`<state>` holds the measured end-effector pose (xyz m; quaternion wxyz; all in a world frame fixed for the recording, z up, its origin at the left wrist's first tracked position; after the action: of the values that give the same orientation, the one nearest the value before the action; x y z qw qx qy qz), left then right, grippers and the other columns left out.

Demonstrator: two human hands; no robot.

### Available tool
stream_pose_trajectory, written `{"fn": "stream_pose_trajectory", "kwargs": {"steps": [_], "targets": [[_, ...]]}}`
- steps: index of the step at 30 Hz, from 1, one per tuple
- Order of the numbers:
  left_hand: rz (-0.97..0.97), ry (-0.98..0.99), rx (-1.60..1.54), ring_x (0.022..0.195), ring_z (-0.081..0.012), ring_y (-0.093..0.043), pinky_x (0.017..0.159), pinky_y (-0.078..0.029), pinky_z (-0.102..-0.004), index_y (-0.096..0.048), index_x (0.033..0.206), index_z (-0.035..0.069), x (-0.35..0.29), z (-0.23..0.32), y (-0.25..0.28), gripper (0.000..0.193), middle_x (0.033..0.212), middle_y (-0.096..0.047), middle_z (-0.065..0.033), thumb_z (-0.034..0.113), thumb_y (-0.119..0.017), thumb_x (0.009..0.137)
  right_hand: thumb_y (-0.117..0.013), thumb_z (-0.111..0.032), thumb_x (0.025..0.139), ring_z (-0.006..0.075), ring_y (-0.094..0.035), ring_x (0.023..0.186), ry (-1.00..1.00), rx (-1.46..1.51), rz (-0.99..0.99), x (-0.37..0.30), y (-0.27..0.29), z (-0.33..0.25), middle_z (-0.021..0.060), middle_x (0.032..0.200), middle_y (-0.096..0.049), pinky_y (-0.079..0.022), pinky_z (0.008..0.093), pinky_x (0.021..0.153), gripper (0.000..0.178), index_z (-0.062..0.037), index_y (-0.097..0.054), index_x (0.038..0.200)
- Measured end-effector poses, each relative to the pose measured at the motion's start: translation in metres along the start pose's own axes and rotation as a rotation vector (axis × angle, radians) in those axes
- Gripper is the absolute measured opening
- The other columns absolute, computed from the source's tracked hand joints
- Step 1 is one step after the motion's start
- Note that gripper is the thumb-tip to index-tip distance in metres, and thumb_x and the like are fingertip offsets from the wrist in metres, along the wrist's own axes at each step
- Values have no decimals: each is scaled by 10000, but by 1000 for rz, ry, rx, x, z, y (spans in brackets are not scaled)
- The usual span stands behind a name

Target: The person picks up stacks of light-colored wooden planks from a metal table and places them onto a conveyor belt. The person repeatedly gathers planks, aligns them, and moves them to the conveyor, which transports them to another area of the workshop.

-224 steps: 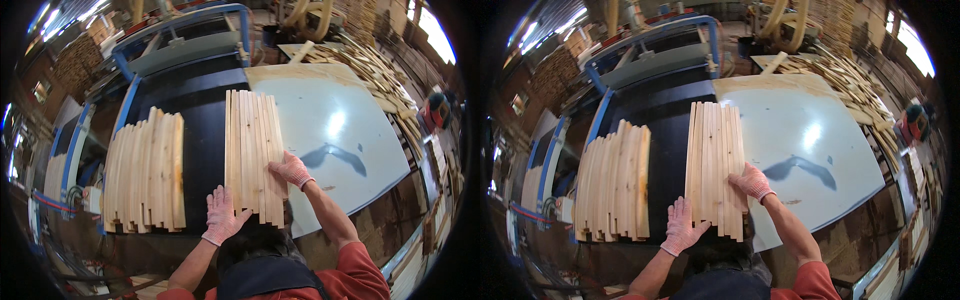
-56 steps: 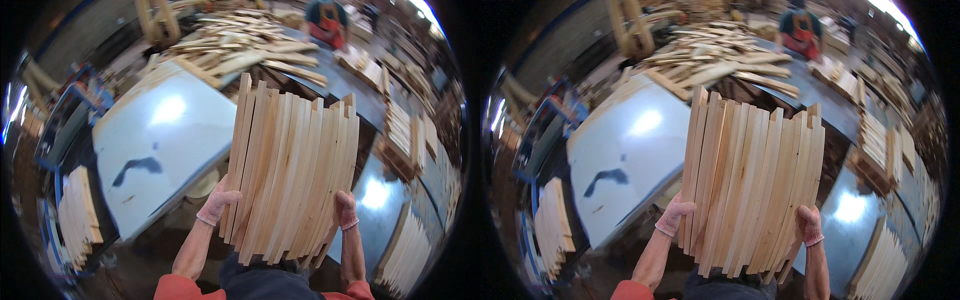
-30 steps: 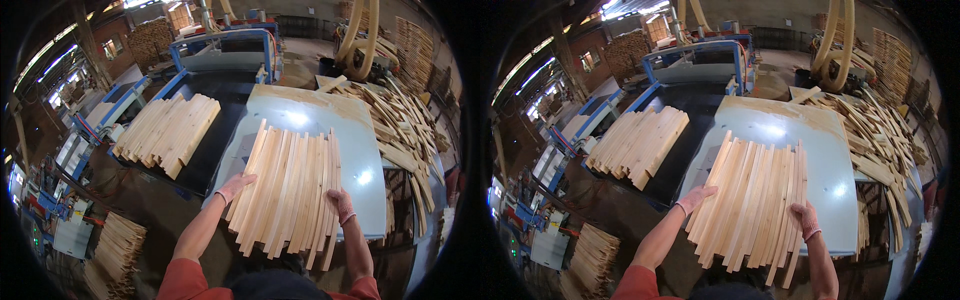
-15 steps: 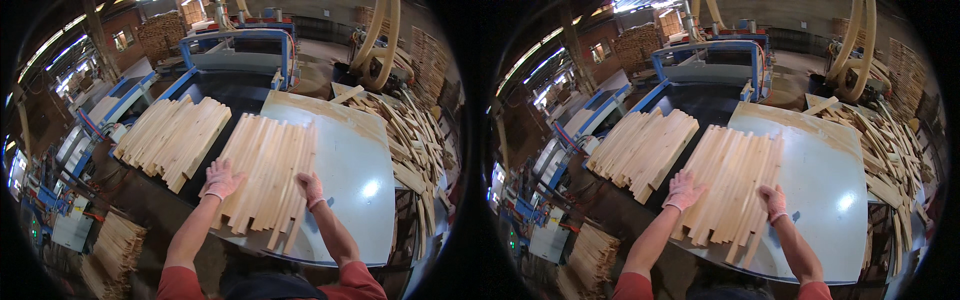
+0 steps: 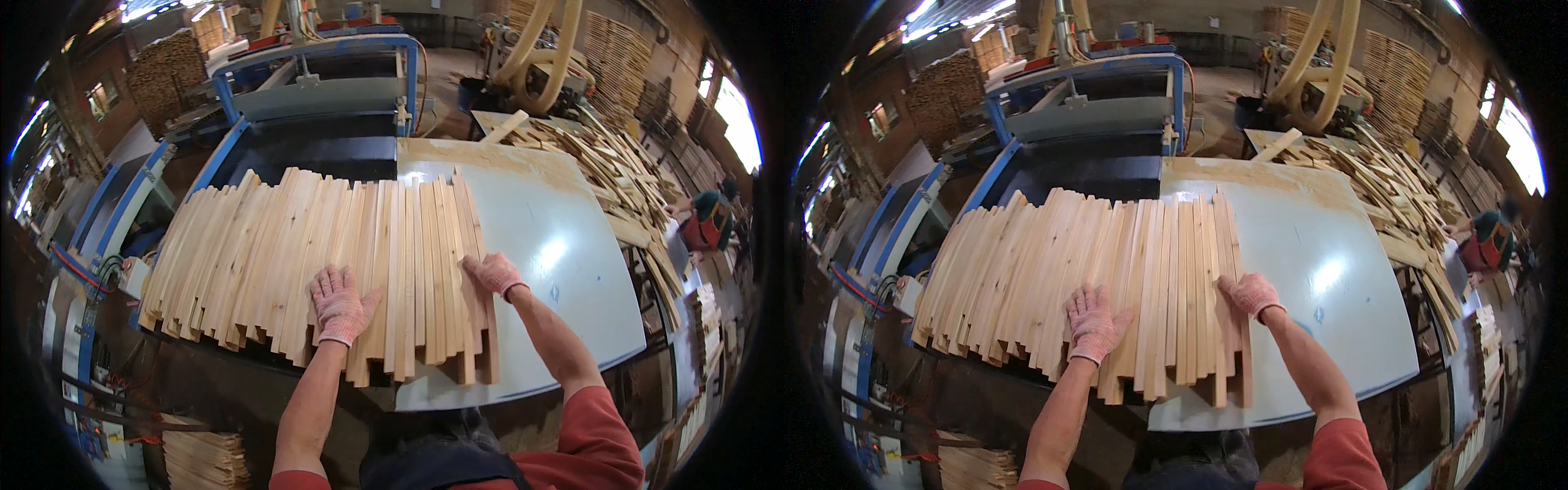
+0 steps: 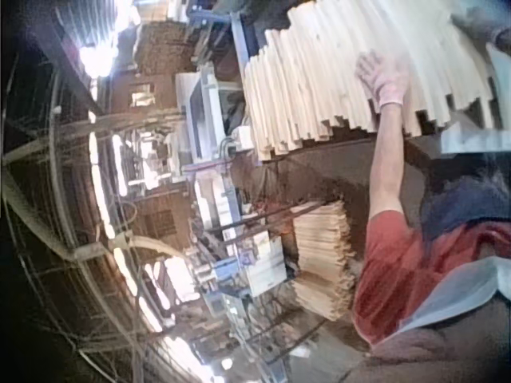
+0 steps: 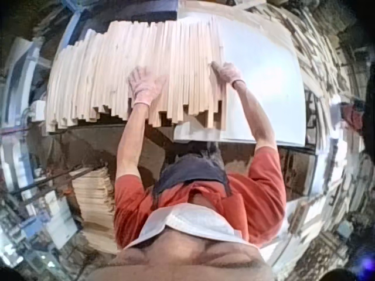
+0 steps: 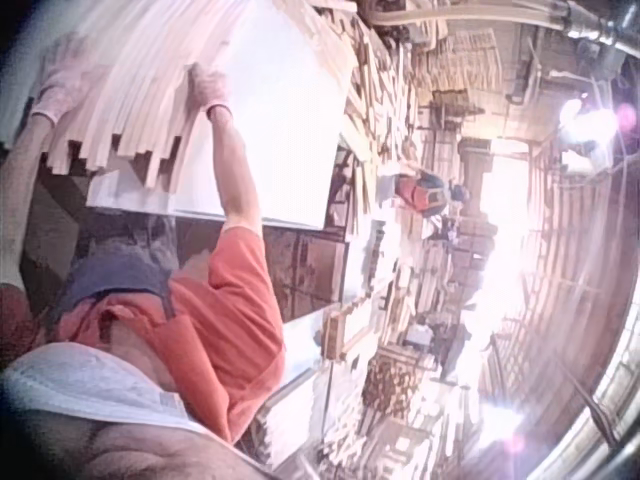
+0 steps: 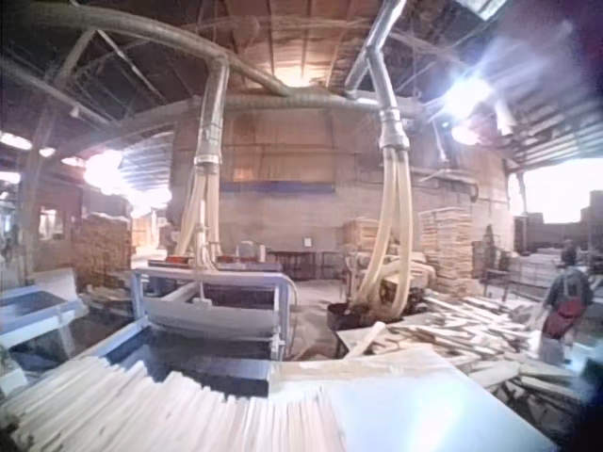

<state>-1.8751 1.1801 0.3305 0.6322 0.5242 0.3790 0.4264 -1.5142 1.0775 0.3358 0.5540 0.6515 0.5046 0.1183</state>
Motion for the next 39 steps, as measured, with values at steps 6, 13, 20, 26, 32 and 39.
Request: {"fn": "stream_pose_trajectory", "kwargs": {"steps": [6, 13, 20, 26, 32, 39], "targets": [[28, -275, -66, 1642, -425, -208, 1348, -69, -582, -444, 1647, 85, -5, 8, 4, 841, 1743, -323, -236, 588, -607, 992, -662, -599, 968, 420, -528, 1432, 40, -69, 475, -27, 2, -36, 249, 1557, -546, -431, 502, 1192, 893, -4, -461, 1604], [17, -388, -14, 1563, -377, -365, 1325, -120, -624, -571, 1558, 141, -11, 38, 14, 640, 1663, -474, -164, 496, -555, 1026, -676, -529, 965, 424, -398, 1551, 294, -120, 361, -21, -29, -166, 261, 1659, -444, -306, 516, 1293, 879, -16, -427, 1633], [108, -423, 22, 1580, -387, -349, 1325, -115, -616, -514, 1603, 140, -18, 21, 11, 702, 1671, -460, -175, 565, -537, 1045, -643, -430, 975, 414, -366, 1585, 213, -258, 431, 19, -50, -201, 215, 1711, -401, -238, 677, 1270, 805, -112, -396, 1672], [26, -435, 27, 1610, -414, -310, 1336, -99, -598, -466, 1638, 115, -17, 36, 7, 778, 1710, -413, -215, 578, -560, 1020, -725, -445, 898, 409, -407, 1549, 183, -142, 417, 6, -24, -168, 207, 1682, -438, -283, 674, 1252, 883, -108, -420, 1655], [36, -448, 47, 1620, -420, -298, 1348, -99, -572, -444, 1651, 81, -20, 32, -1, 821, 1721, -398, -222, 570, -592, 1008, -726, -456, 919, 405, -423, 1521, 171, -170, 493, 23, -13, -125, 182, 1580, -527, -300, 644, 1251, 812, -112, -471, 1609], [104, -457, -315, 1531, -410, -454, 1314, -253, -552, -538, 1559, 29, -34, -31, 44, 752, 1602, -542, -230, 412, -743, 946, -680, -330, 940, 423, -432, 1533, 409, -190, 656, 18, -8, -143, 209, 1614, -516, -296, 564, 1287, 751, -65, -463, 1609]]}}
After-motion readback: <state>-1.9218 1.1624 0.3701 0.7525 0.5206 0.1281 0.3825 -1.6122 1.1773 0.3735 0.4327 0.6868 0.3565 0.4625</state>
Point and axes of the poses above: each hand's wrist, its own x-axis towards the middle knuckle, its own y-axis out of the back of the hand, z = x × y, the point moved 8 cm from there along x, towards the middle knuckle
